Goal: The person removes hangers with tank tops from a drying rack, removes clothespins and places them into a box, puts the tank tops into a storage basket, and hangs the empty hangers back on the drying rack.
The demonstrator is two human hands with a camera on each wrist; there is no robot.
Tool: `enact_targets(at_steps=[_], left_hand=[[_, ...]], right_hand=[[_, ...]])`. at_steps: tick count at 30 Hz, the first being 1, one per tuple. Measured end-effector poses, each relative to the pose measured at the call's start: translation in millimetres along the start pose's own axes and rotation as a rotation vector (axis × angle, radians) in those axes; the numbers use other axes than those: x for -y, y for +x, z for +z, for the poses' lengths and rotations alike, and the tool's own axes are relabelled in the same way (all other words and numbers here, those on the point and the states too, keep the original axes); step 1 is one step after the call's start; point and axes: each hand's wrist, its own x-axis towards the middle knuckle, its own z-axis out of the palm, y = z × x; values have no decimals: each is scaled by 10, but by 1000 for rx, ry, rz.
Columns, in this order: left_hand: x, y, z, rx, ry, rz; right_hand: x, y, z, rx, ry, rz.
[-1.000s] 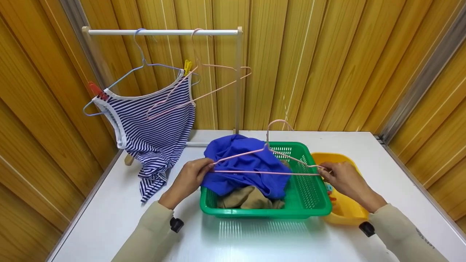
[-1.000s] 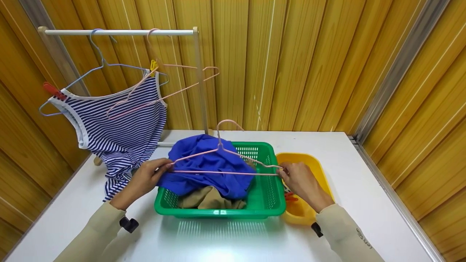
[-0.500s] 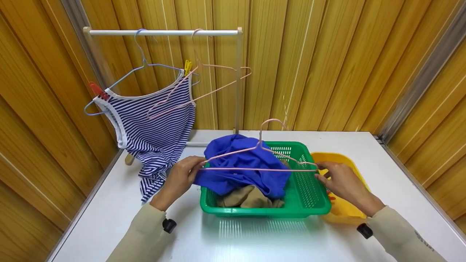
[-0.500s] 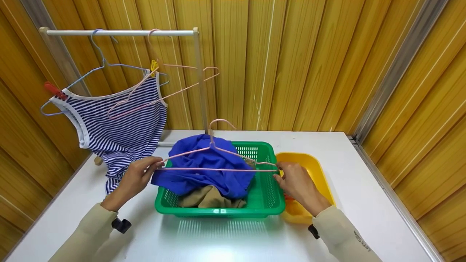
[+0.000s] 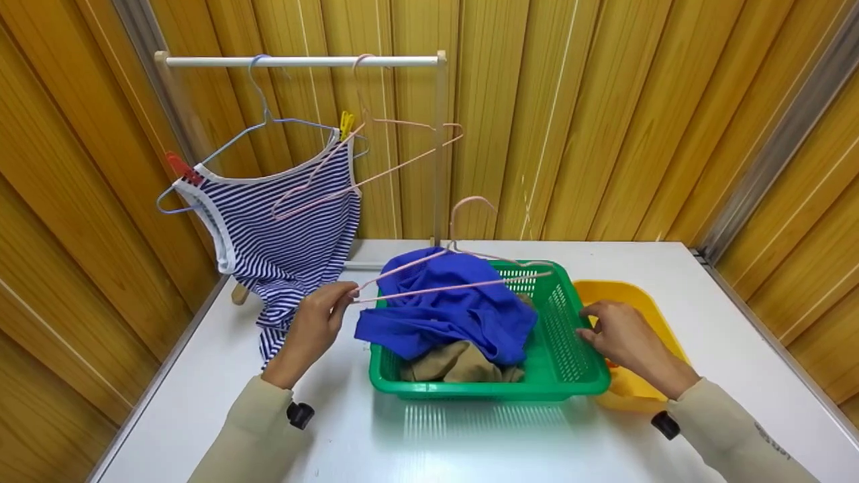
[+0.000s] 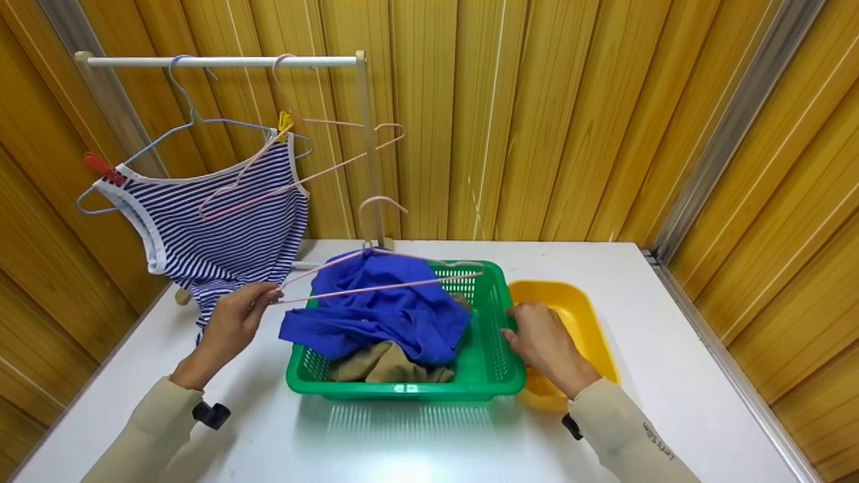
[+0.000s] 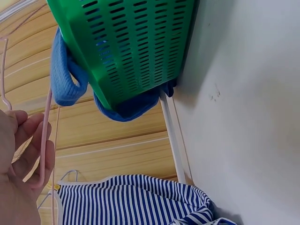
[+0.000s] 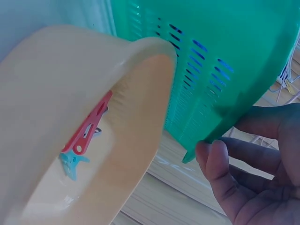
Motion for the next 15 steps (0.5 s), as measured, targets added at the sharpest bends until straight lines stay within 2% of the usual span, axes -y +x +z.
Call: enact_targets(at_steps=[7,15], left_hand=[[24,26,-45,-40,15,-69],[61,42,-88,-150,8,-65]], right_hand=[[39,9,-2,58,44,89],[48,14,3,70,79,112]])
